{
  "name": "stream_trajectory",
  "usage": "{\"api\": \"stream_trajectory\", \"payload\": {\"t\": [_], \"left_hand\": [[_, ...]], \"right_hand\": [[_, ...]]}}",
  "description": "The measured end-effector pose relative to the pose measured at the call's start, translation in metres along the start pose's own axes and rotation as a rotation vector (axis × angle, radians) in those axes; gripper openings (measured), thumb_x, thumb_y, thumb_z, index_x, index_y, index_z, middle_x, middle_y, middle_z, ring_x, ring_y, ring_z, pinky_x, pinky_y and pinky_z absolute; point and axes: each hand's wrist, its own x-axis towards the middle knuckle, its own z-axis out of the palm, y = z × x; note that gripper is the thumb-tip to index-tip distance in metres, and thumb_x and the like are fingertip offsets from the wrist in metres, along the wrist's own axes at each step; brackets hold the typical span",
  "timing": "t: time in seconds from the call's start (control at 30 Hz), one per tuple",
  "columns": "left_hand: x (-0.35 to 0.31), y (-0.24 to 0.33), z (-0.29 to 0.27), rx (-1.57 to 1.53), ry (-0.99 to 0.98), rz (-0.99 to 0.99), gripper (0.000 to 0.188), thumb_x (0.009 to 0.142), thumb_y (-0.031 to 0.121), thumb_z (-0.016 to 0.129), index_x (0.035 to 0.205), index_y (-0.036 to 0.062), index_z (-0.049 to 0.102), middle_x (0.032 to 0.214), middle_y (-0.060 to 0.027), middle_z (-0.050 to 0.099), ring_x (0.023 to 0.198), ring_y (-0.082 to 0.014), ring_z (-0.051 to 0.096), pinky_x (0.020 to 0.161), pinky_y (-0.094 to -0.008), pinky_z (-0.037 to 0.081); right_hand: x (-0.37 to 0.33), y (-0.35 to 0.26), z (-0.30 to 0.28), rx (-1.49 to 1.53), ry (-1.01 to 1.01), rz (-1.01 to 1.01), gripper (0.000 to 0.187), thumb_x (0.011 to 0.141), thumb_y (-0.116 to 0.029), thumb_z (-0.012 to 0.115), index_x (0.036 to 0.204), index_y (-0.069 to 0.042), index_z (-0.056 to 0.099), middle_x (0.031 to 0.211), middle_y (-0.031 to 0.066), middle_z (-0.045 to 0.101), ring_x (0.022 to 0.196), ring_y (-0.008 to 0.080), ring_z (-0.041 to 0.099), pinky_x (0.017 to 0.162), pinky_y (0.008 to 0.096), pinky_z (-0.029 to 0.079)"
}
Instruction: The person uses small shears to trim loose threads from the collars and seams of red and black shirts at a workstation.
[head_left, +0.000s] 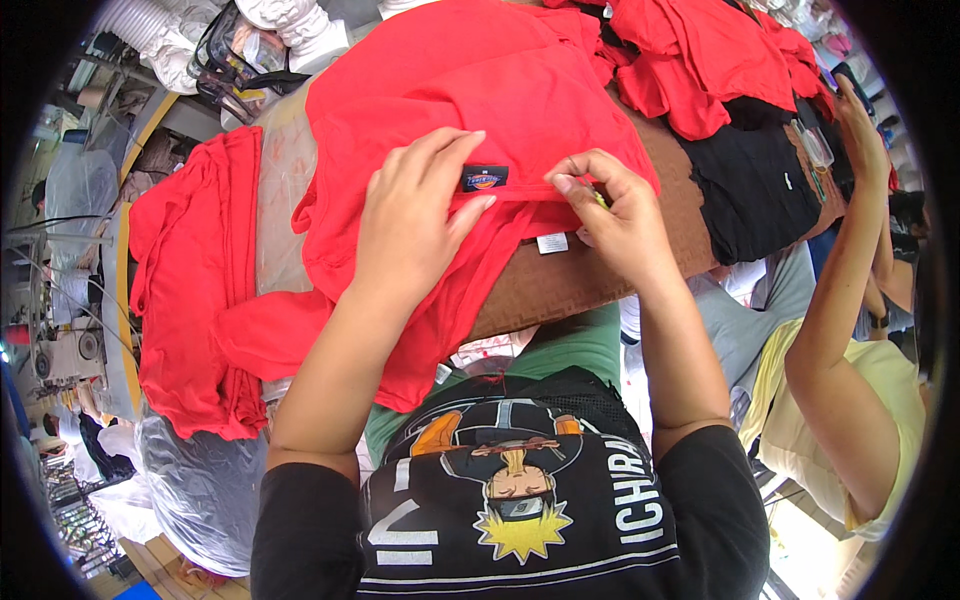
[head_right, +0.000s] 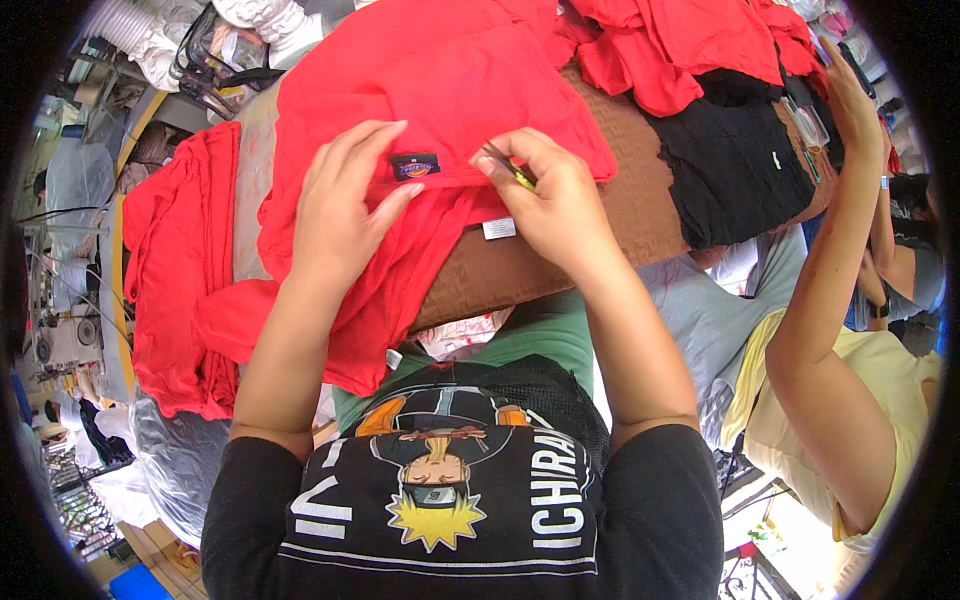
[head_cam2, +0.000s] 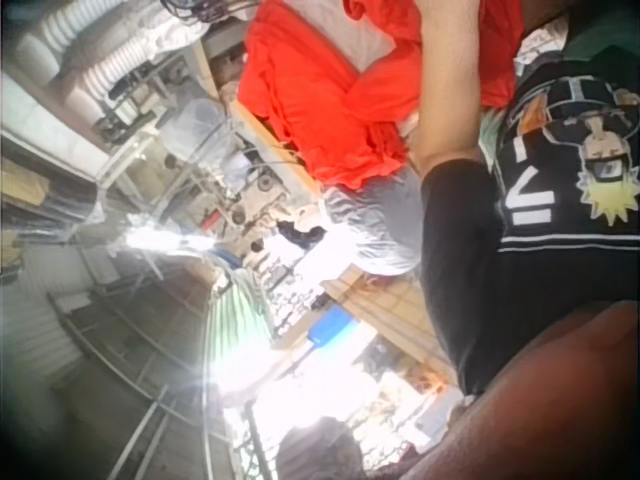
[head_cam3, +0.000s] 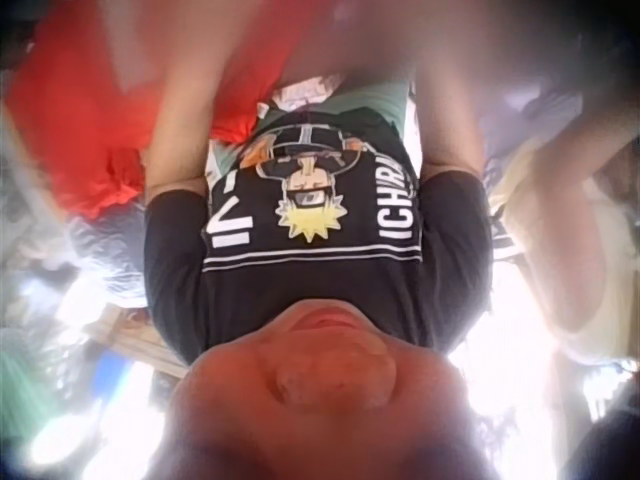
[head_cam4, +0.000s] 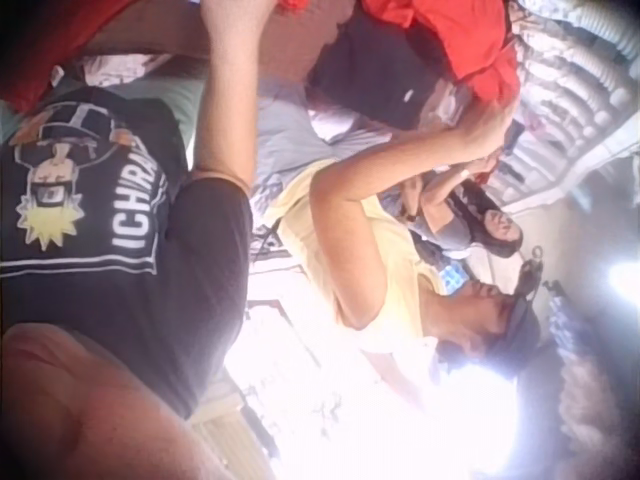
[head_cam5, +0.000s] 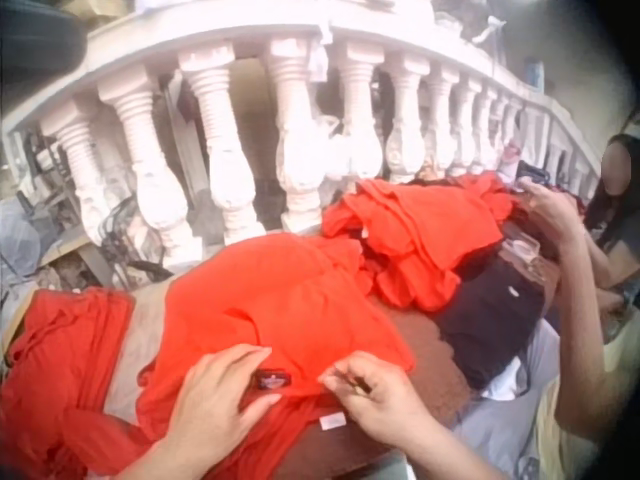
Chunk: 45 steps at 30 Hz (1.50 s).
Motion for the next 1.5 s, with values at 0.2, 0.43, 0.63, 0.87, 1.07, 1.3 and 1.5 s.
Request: {"api": "stream_trajectory", "payload": {"t": [0.2, 0.43, 0.63, 0.87, 1.07, 1.3, 1.5], "left_hand": [[-0.009, -0.008, 0.009, -0.083, -0.043, 0.006, 0.014, 0.074, 0.007, 0.073, 0.086, 0.0096, 0.067, 0.096, -0.0013, 0.062, 0.089, -0.0232, 0.059, 0.077, -0.036, 0.048], [-0.023, -0.009, 0.01, -0.145, -0.039, 0.015, 0.015, 0.071, 0.004, 0.074, 0.082, 0.008, 0.067, 0.095, -0.0021, 0.063, 0.086, -0.0226, 0.06, 0.075, -0.0346, 0.049], [-0.033, -0.012, 0.014, -0.139, -0.043, 0.075, 0.018, 0.067, 0.001, 0.077, 0.08, 0.0059, 0.066, 0.097, -0.0047, 0.064, 0.087, -0.0224, 0.061, 0.074, -0.0329, 0.05], [-0.034, -0.013, 0.016, -0.142, -0.068, 0.123, 0.017, 0.069, 0.005, 0.078, 0.082, 0.0078, 0.068, 0.099, -0.0052, 0.064, 0.089, -0.0225, 0.061, 0.075, -0.0342, 0.05], [0.0, 0.005, 0.011, -0.238, -0.012, 0.104, 0.018, 0.076, 0.011, 0.074, 0.093, 0.0081, 0.07, 0.099, -0.0055, 0.067, 0.089, -0.0242, 0.063, 0.077, -0.0351, 0.051], [0.007, 0.005, 0.035, -0.294, -0.177, 0.012, 0.013, 0.08, 0.01, 0.072, 0.092, 0.0053, 0.071, 0.093, -0.0058, 0.069, 0.081, -0.0217, 0.067, 0.072, -0.0312, 0.054], [0.007, 0.007, 0.032, -0.42, -0.26, -0.261, 0.013, 0.085, 0.012, 0.07, 0.094, 0.0028, 0.071, 0.085, -0.0069, 0.071, 0.076, -0.0131, 0.067, 0.07, -0.0267, 0.053]], "right_hand": [[0.006, 0.016, 0.022, -0.112, 0.044, -0.226, 0.023, 0.082, -0.009, 0.071, 0.103, -0.001, 0.066, 0.09, 0.012, 0.064, 0.084, 0.026, 0.065, 0.075, 0.033, 0.051], [0.01, 0.015, 0.029, -0.23, 0.0, -0.231, 0.019, 0.082, -0.008, 0.071, 0.099, -0.001, 0.066, 0.087, 0.0121, 0.063, 0.081, 0.0261, 0.065, 0.072, 0.0325, 0.05], [0.007, 0.021, 0.022, 0.053, 0.024, -0.124, 0.012, 0.086, -0.007, 0.068, 0.094, 0.001, 0.064, 0.087, 0.0096, 0.065, 0.081, 0.0182, 0.064, 0.075, 0.0294, 0.049], [0.001, 0.017, 0.016, 0.224, -0.04, 0.049, 0.01, 0.092, -0.01, 0.062, 0.095, -0.001, 0.062, 0.082, 0.0031, 0.065, 0.083, 0.0079, 0.058, 0.077, 0.026, 0.048], [-0.002, 0.001, 0.013, 0.165, -0.076, 0.159, 0.01, 0.093, -0.009, 0.06, 0.096, 0.0, 0.061, 0.083, 0.0042, 0.067, 0.082, 0.0083, 0.06, 0.077, 0.0255, 0.048], [-0.006, -0.004, 0.011, -0.056, 0.024, -0.053, 0.013, 0.09, -0.011, 0.064, 0.097, 0.0, 0.062, 0.09, 0.0131, 0.067, 0.084, 0.0202, 0.065, 0.076, 0.0306, 0.05], [-0.007, -0.011, 0.007, -0.254, 0.093, -0.161, 0.024, 0.086, -0.019, 0.068, 0.1, 0.0, 0.061, 0.097, 0.0162, 0.065, 0.089, 0.0317, 0.065, 0.077, 0.0388, 0.051]]}}
